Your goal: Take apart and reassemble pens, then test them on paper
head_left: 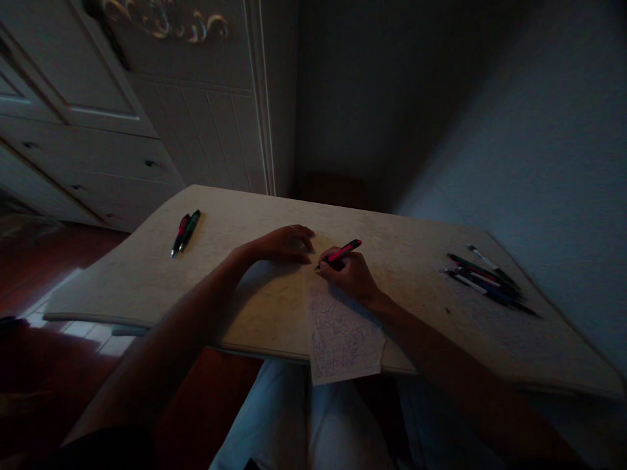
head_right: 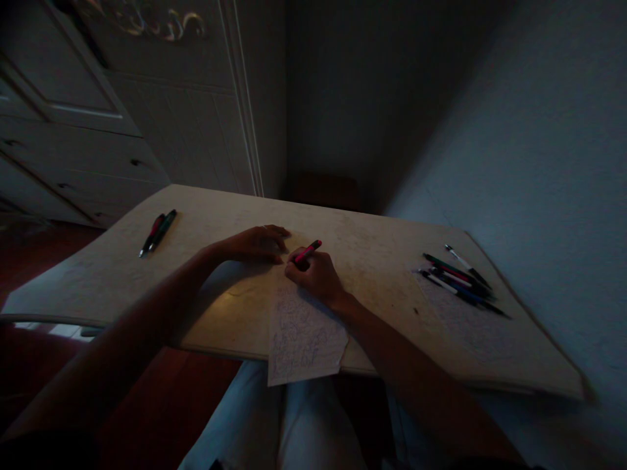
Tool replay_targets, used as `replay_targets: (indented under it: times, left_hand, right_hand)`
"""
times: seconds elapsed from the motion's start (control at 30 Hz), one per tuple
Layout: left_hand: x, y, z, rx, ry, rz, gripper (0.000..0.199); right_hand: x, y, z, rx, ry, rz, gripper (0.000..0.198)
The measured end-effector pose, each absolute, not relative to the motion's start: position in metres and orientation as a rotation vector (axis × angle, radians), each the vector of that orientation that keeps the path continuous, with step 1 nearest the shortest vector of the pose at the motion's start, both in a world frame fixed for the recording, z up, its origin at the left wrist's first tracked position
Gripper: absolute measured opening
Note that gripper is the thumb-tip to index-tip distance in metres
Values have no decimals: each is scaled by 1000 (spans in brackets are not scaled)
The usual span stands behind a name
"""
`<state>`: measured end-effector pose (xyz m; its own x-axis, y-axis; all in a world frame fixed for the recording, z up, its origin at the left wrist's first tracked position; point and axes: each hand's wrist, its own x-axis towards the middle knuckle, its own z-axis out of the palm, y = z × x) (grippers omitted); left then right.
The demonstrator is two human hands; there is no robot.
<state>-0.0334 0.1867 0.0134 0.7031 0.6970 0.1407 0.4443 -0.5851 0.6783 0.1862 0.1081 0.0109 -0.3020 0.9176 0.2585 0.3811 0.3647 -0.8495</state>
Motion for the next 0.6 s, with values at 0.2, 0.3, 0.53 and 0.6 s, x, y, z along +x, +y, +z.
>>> replay_targets:
  times: [0.2, 0.3, 0.53, 0.6]
  left_hand:
    - [-34, 187, 13, 2286, 881, 518, 24]
    - [-33, 186, 13, 2282, 878, 517, 25]
    - [-34, 187, 12, 2290, 872, 518, 26]
    - [-35, 188, 11, 2286, 867, 527, 26]
  right_hand:
    - [186, 110, 11, -1135, -1897, 857, 15]
    - [186, 109, 12, -1142, -1887, 848, 13]
    - [186, 107, 11, -1077, -1819, 1002, 14]
    - [187, 107, 11, -1090, -1797, 1008, 14]
